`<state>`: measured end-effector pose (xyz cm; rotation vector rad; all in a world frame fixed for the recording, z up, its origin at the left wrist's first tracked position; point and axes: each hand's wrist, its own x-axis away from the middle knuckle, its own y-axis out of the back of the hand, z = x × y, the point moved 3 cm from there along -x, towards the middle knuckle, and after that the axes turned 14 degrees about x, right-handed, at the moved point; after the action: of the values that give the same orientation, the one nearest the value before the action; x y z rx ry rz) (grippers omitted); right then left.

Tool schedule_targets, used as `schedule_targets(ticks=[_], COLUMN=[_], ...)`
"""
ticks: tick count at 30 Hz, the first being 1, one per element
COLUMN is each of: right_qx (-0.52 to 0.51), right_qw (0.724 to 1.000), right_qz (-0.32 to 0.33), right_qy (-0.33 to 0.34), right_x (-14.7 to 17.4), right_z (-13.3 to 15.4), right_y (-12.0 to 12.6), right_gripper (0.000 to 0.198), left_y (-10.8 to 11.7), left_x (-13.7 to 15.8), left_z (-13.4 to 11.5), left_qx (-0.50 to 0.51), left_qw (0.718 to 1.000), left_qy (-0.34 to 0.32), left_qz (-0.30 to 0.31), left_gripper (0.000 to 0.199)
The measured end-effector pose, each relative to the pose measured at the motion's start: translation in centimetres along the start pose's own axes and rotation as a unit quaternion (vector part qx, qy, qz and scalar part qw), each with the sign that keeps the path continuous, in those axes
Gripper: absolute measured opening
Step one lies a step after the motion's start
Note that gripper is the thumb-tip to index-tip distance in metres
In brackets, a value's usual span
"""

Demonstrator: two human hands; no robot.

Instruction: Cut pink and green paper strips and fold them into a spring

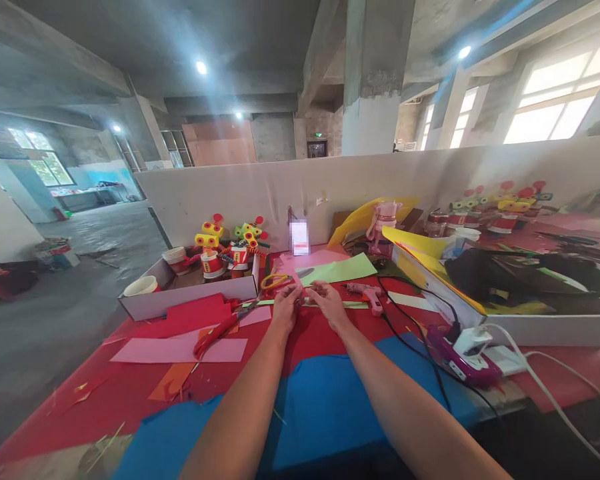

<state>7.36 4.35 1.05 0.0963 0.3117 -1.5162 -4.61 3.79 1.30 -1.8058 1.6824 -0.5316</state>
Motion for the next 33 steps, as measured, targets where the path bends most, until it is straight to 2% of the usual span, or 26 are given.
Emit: schedule_targets(ticks=[4,9,14,19,23,27,33], right_qx=[0.035,0.028,0.005,0.011,-0.038,-0.017,-0.061], right_qw=[0.999,1.000,1.000,0.999,0.997,0.996,0.997], right_qz=[0.041,-0.004,0.010,0.028,0.040,0.061,-0.007], right_qy=[-0.004,-0.006,-0.002,-0.016,-0.048,-0.067,-0.055], right_x=[0.0,-0.2,0.0,0.0,0.2,0.5,0.2], right_z=[-0.4,-0.4,0.0,-0.8,-1.1,-0.6,-0.3], right_y=[0.0,0.7,0.5,0.2,0.0,-0.1,0.2], right_gripper=[0.032,0.033,0.032,0.032,0.035,0.032,0.031], left_y=[0.0,-0.3,-0.6,-0.1,0.4,0.5,-0.2], left_x=[0.1,0.2,0.3,0.0,-0.3,-0.3,0.2], left_z=[0.6,0.8,0.7,0.7,0.7,0.6,0.4], left_qx=[-0.038,-0.072,-0.048,-0.052,-0.048,-0.048,-0.034], left_qw=[0.998,0.995,0.998,0.997,0.997,0.997,0.999], left_qy=[0.027,0.028,-0.008,-0.050,-0.053,-0.052,-0.022], left_qz=[0.040,0.059,0.036,0.037,0.028,-0.009,0.005], left_gripper=[0.031,0.033,0.038,0.032,0.029,0.031,0.034])
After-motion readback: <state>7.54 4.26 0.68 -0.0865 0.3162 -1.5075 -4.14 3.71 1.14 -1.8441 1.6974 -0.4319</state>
